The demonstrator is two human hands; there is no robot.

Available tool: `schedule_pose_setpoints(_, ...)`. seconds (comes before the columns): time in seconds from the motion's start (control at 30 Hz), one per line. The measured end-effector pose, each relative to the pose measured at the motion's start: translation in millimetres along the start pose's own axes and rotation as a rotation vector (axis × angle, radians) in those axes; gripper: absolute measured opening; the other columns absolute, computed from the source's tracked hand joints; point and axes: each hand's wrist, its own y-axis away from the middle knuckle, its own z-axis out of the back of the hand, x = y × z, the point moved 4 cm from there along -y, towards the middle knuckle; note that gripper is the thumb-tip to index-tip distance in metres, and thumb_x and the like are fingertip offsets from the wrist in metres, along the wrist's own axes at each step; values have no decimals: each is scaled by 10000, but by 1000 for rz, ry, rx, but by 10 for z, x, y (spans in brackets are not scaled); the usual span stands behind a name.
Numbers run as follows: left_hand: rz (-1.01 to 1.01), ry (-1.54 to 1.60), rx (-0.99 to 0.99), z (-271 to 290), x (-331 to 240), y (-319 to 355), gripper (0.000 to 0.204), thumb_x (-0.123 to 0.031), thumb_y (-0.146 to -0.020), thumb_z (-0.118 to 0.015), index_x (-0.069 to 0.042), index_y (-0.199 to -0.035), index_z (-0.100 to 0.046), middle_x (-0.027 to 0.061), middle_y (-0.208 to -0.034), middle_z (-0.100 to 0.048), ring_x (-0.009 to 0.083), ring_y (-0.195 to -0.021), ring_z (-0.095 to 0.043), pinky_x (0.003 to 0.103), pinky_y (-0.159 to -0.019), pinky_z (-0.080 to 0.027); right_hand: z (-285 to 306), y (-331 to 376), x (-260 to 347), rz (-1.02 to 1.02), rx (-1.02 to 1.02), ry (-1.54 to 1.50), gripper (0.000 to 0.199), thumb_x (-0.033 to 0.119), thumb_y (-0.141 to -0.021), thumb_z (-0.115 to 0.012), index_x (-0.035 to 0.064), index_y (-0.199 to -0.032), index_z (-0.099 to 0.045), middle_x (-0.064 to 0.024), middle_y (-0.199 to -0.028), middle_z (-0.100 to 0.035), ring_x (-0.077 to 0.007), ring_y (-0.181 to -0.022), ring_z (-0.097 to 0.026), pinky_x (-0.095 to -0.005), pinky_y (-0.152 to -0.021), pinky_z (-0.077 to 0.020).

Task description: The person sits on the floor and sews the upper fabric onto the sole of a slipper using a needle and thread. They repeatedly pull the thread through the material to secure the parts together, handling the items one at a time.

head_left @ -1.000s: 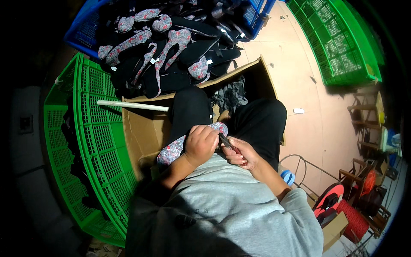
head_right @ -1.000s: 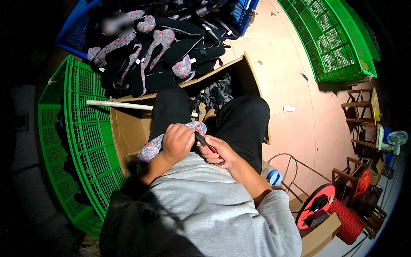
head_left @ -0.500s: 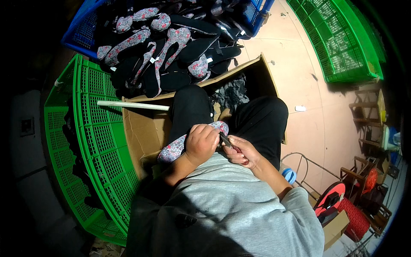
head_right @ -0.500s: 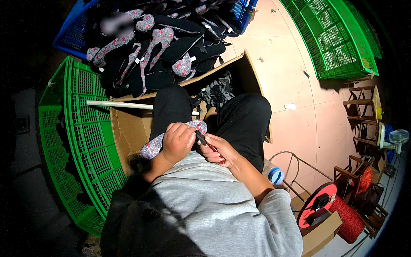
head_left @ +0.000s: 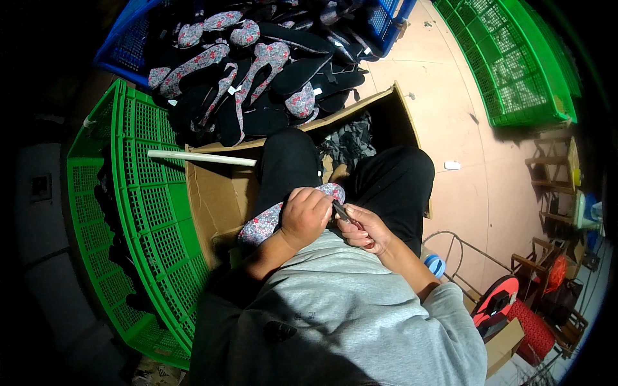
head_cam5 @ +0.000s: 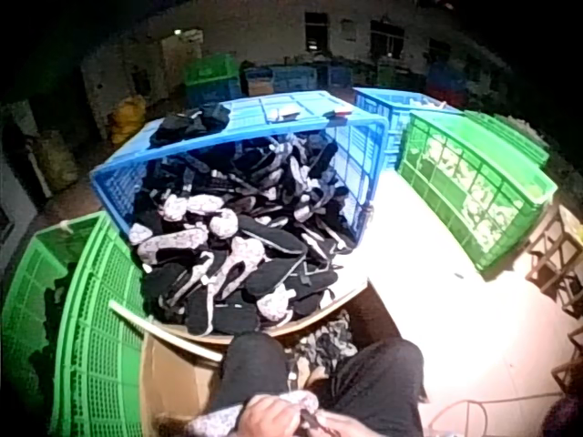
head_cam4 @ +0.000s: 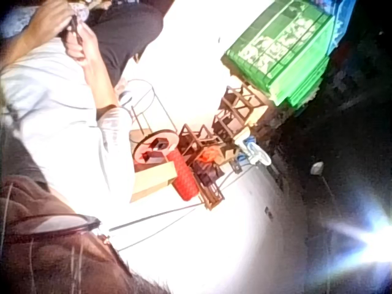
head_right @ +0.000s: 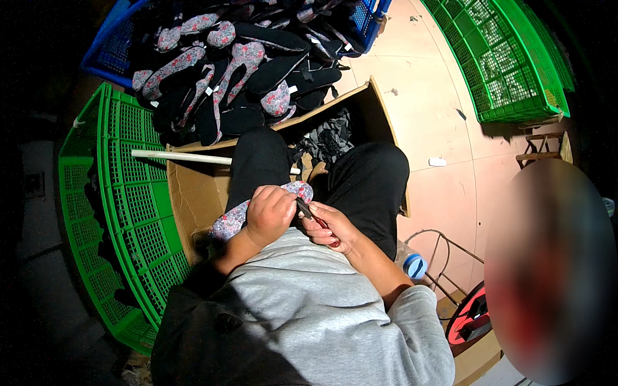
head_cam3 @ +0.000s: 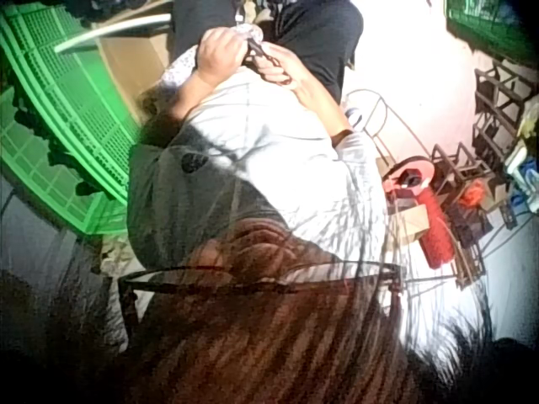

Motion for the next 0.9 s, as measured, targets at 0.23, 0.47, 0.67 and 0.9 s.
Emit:
schedule_pose_setpoints(0.23,-11,13,-9,19,-2,-4,174,-45,-737,-697,-25,-904,-653,94,-846,-629,289,-827,-610,413,-759,-467,61,-24,-8,-19,39,-24,207,258,-1033,-499,52,-1018,-517,-19,-666,-457,-16,-426,-346,-152,-302,-279)
schedule_pose_setpoints(0.47,-10,-14,25,-13,6,41,177,-95,-768,-671,-51,-938,-653,79,-885,-616,271,-878,-597,402,-819,-468,94,-10,-9,-8,29,-73,193,243,-1037,-489,53,-1030,-521,-11,-659,-446,-11,-424,-341,-150,-304,-278)
schedule_pose_setpoints(0.67,-9,4,-1,-15,1,76,142,-99,-775,-659,-44,-905,-651,85,-854,-601,290,-848,-586,420,-786,-458,76,32,47,22,-25,-71,184,235,-1040,-477,61,-1037,-534,11,-640,-416,-14,-410,-309,-161,-305,-245)
schedule_pose_setpoints(0.9,-93,-27,-104,70,-5,110,76,-131,-770,-647,-64,-794,-622,92,-830,-589,283,-812,-582,432,-737,-447,139,-8,47,236,-233,109,333,396,-1026,-472,75,-1064,-551,45,-618,-352,-36,-406,-276,-190,-325,-214)
